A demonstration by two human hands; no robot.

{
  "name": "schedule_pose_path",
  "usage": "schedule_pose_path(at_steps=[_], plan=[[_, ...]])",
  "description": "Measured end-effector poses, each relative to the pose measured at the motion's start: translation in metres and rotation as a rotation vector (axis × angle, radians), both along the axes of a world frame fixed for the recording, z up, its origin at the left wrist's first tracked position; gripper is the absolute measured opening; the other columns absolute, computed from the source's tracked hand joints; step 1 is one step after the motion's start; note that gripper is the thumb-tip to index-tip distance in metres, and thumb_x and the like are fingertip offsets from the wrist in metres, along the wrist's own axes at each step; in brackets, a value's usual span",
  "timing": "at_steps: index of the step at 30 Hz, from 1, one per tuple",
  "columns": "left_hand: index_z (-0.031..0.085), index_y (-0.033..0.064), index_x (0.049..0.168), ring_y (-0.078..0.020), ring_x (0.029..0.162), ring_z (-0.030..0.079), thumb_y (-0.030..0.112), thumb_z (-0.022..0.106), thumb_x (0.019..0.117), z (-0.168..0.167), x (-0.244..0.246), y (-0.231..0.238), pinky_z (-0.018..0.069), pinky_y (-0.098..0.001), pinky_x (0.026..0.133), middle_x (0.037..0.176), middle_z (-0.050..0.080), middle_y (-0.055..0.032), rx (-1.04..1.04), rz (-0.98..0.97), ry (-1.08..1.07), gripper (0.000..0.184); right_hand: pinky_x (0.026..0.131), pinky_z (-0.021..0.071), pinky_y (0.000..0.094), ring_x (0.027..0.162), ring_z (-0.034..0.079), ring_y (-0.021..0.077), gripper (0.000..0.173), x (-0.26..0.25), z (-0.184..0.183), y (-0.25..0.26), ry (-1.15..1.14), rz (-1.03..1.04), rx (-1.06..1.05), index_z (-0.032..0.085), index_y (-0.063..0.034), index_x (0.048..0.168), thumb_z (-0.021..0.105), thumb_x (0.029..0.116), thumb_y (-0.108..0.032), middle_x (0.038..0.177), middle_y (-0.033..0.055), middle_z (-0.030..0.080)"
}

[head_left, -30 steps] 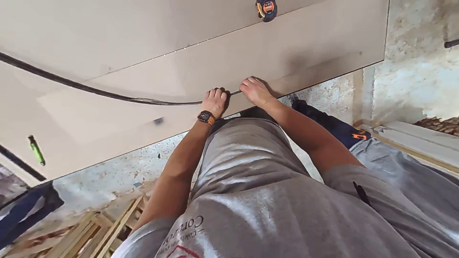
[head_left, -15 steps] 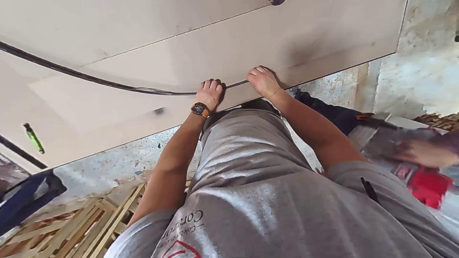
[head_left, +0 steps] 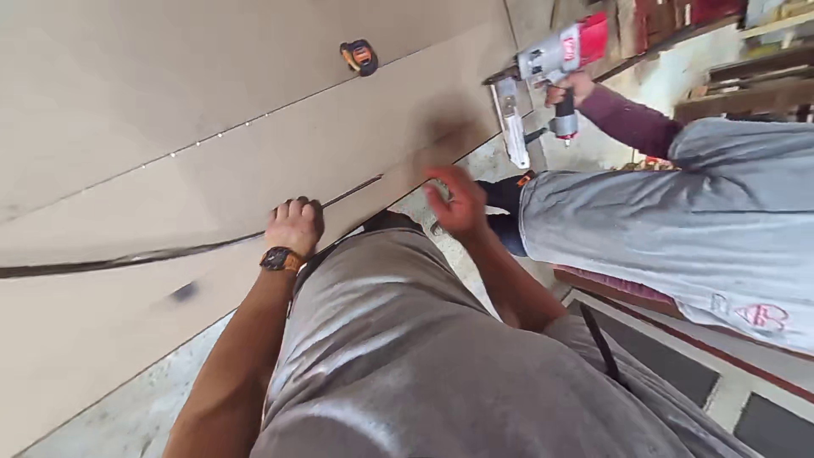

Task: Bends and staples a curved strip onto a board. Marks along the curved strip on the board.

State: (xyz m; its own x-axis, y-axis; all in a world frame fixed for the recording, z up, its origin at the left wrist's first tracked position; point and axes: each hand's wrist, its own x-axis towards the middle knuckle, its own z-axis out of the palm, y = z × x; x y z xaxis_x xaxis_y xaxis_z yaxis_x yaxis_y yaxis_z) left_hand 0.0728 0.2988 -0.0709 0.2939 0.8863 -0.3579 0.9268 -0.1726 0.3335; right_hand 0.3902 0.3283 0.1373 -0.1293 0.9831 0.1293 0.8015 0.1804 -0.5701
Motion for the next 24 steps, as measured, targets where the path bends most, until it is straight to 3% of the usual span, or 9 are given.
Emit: schedule_pose_path(at_steps=[4, 7, 9, 13, 16, 19, 22, 24], plan=[[0.063, -0.0007, 0.122, -0.0482, 0.126, 0.058, 0.026, 0.045, 0.1031, 0.000, -0.001, 0.001, 0.0464, -0.0670, 0.098, 0.130, 0.063, -0.0273, -0.043, -0.039, 0.083, 0.037, 0.094, 0.0605, 0.0405, 0.106, 0.071, 0.0190, 0.027, 0.086, 0.044, 0.018, -0.162, -0.306, 0.119, 0.068, -0.0015, 0.123, 0.059, 0.1027, -0.016, 0.115, 0.0125, 0.072], [0.064, -0.0005, 0.118, -0.0477, 0.122, 0.060, 0.027, 0.043, 0.1039, -0.005, -0.002, 0.000, 0.0483, -0.0659, 0.096, 0.126, 0.064, -0.0269, 0.007, -0.044, 0.075, 0.037, 0.092, 0.0592, 0.0391, 0.105, 0.070, 0.0176, 0.033, 0.144, 0.041, 0.036, -0.238, -0.542, -0.038, 0.069, -0.0092, 0.127, 0.057, 0.1041, -0.030, 0.118, 0.0098, 0.072], [0.065, 0.0009, 0.118, -0.0462, 0.122, 0.061, 0.029, 0.042, 0.1049, -0.004, -0.002, 0.000, 0.0492, -0.0651, 0.095, 0.126, 0.065, -0.0255, 0.024, -0.040, 0.073, 0.038, 0.096, 0.0564, 0.0464, 0.108, 0.070, 0.0206, 0.037, 0.179, 0.020, 0.047, -0.304, -0.649, -0.255, 0.071, -0.0134, 0.126, 0.058, 0.1013, -0.039, 0.118, 0.0080, 0.073], [0.065, 0.0030, 0.115, -0.0441, 0.118, 0.063, 0.030, 0.041, 0.1052, -0.007, 0.000, -0.002, 0.0505, -0.0625, 0.094, 0.122, 0.067, -0.0232, 0.070, -0.023, 0.092, 0.038, 0.093, 0.0519, 0.0658, 0.108, 0.068, 0.0375, 0.040, 0.230, -0.039, 0.066, -0.376, -0.724, -0.464, 0.068, -0.0087, 0.127, 0.064, 0.0979, -0.037, 0.117, 0.0175, 0.072], [0.065, 0.0034, 0.117, -0.0444, 0.119, 0.063, 0.030, 0.041, 0.1052, -0.006, 0.002, -0.002, 0.0503, -0.0627, 0.094, 0.123, 0.067, -0.0235, 0.053, -0.012, 0.102, 0.038, 0.099, 0.0496, 0.0661, 0.120, 0.064, 0.0410, 0.049, 0.254, -0.071, 0.087, -0.443, -0.787, -0.521, 0.064, -0.0097, 0.135, 0.066, 0.0944, -0.038, 0.131, 0.0207, 0.066], [0.065, 0.0025, 0.116, -0.0462, 0.118, 0.063, 0.031, 0.043, 0.1040, -0.005, 0.002, -0.001, 0.0509, -0.0633, 0.092, 0.123, 0.067, -0.0249, 0.047, -0.006, 0.105, 0.038, 0.106, 0.0454, 0.0652, 0.134, 0.054, 0.0438, 0.069, 0.261, -0.089, 0.114, -0.474, -0.776, -0.587, 0.057, -0.0076, 0.144, 0.068, 0.0916, -0.051, 0.147, 0.0243, 0.054], [0.065, 0.0033, 0.117, -0.0459, 0.119, 0.063, 0.035, 0.044, 0.1037, -0.004, 0.003, 0.001, 0.0505, -0.0635, 0.092, 0.124, 0.066, -0.0247, -0.004, -0.002, 0.132, 0.040, 0.099, 0.0476, 0.0703, 0.128, 0.056, 0.0480, 0.071, 0.266, -0.105, 0.142, -0.465, -0.711, -0.660, 0.061, -0.0006, 0.133, 0.073, 0.0859, -0.051, 0.139, 0.0290, 0.056], [0.064, 0.0020, 0.118, -0.0462, 0.122, 0.061, 0.034, 0.044, 0.1042, -0.002, 0.004, 0.003, 0.0495, -0.0638, 0.095, 0.126, 0.065, -0.0253, -0.045, 0.004, 0.138, 0.040, 0.100, 0.0470, 0.0707, 0.127, 0.057, 0.0482, 0.074, 0.266, -0.112, 0.161, -0.483, -0.673, -0.742, 0.059, 0.0012, 0.136, 0.074, 0.0862, -0.052, 0.138, 0.0303, 0.057]])
